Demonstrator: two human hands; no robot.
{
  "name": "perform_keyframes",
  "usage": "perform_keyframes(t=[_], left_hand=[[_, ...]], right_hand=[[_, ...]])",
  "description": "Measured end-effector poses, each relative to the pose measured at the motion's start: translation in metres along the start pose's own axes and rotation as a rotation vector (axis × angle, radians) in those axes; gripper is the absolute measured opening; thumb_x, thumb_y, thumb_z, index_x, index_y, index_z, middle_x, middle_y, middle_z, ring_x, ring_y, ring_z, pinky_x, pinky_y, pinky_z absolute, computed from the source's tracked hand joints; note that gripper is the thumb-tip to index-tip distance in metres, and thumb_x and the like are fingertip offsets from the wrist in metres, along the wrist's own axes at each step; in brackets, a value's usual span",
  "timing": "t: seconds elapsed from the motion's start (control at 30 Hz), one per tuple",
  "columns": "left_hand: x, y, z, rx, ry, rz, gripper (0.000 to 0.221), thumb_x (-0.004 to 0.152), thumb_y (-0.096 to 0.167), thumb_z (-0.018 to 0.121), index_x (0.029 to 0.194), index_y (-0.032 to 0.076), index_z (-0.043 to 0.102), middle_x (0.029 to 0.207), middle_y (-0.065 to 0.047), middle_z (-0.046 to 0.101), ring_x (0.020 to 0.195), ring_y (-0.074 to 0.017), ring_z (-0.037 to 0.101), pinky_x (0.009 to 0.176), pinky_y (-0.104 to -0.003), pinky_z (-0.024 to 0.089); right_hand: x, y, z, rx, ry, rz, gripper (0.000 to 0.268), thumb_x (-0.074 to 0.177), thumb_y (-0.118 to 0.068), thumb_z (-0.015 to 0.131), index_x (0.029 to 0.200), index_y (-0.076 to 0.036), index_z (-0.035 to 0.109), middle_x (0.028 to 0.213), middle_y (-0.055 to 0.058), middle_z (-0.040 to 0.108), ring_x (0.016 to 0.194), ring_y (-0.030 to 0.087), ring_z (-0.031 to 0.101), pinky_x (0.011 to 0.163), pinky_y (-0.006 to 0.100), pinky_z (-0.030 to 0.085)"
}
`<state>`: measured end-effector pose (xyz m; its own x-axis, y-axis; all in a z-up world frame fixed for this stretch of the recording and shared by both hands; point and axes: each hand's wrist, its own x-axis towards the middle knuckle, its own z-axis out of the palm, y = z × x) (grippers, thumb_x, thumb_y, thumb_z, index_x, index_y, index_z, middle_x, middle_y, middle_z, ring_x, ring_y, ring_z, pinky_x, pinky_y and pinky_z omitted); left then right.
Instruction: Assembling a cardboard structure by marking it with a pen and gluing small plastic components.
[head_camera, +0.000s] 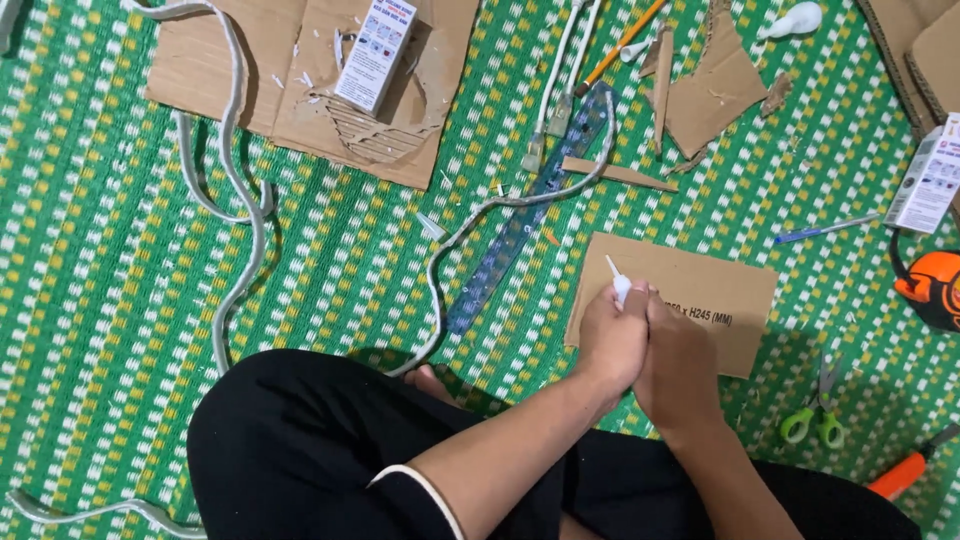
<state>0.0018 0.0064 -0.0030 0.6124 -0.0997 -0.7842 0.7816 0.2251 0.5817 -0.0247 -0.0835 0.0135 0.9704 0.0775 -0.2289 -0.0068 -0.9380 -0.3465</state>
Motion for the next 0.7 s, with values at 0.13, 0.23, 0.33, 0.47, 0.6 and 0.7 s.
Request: perform_keyframes(t=[0.13, 0.23, 0.33, 0.47, 0.6, 0.7], left_hand=[[0.002, 0.000, 0.001, 0.037, -0.014, -0.002, 0.034, 0.101, 0.043, 0.056, 0.102, 0.011, 0.069, 0.097, -0.011, 0.072, 0.107, -0.0288, 0.070, 0.094, -0.043, 0.052], [0.004, 0.002, 0.001, 0.089, -0.027, 0.000, 0.035, 0.101, 0.045, 0.055, 0.104, 0.014, 0.069, 0.099, -0.011, 0.073, 0.111, -0.0295, 0.069, 0.096, -0.044, 0.052], [0.004, 0.000, 0.001, 0.136, -0.044, 0.108, 0.033, 0.102, 0.039, 0.051, 0.107, 0.009, 0.065, 0.095, -0.011, 0.070, 0.096, -0.0269, 0.066, 0.086, -0.042, 0.053], [-0.025, 0.031, -0.005, 0.216, -0.142, 0.181, 0.033, 0.107, 0.033, 0.040, 0.113, 0.004, 0.055, 0.089, -0.014, 0.067, 0.073, -0.0261, 0.064, 0.071, -0.042, 0.052], [-0.032, 0.032, -0.005, 0.391, -0.219, 0.354, 0.028, 0.107, 0.029, 0.043, 0.116, 0.005, 0.056, 0.085, -0.016, 0.068, 0.072, -0.0339, 0.067, 0.068, -0.047, 0.052], [-0.040, 0.038, -0.007, 0.421, -0.210, 0.575, 0.018, 0.100, 0.019, 0.051, 0.112, 0.008, 0.060, 0.100, -0.018, 0.072, 0.082, -0.0404, 0.068, 0.072, -0.046, 0.053]], right_hand=[[0.001, -0.003, 0.000, 0.042, 0.027, 0.020, 0.032, 0.093, -0.015, 0.054, 0.120, -0.005, 0.068, 0.092, 0.018, 0.073, 0.092, 0.045, 0.069, 0.079, 0.054, 0.054], [-0.001, -0.013, -0.004, 0.098, 0.046, 0.064, 0.028, 0.096, -0.019, 0.055, 0.117, -0.007, 0.069, 0.092, 0.016, 0.074, 0.092, 0.044, 0.069, 0.079, 0.053, 0.055], [-0.005, -0.016, -0.001, 0.138, 0.083, 0.129, 0.028, 0.100, -0.023, 0.053, 0.116, -0.006, 0.068, 0.092, 0.016, 0.073, 0.088, 0.041, 0.068, 0.077, 0.051, 0.053], [-0.010, -0.007, 0.014, 0.201, 0.160, 0.289, 0.037, 0.109, -0.030, 0.042, 0.120, -0.003, 0.065, 0.094, 0.016, 0.071, 0.077, 0.034, 0.064, 0.070, 0.044, 0.047], [-0.020, 0.018, 0.028, 0.245, 0.224, 0.269, 0.021, 0.101, -0.014, 0.060, 0.119, -0.002, 0.058, 0.099, 0.015, 0.065, 0.079, 0.031, 0.060, 0.068, 0.044, 0.045], [-0.028, 0.038, 0.042, 0.303, 0.264, 0.287, 0.017, 0.099, -0.010, 0.061, 0.113, 0.001, 0.059, 0.098, 0.015, 0.065, 0.078, 0.029, 0.058, 0.067, 0.042, 0.045]])
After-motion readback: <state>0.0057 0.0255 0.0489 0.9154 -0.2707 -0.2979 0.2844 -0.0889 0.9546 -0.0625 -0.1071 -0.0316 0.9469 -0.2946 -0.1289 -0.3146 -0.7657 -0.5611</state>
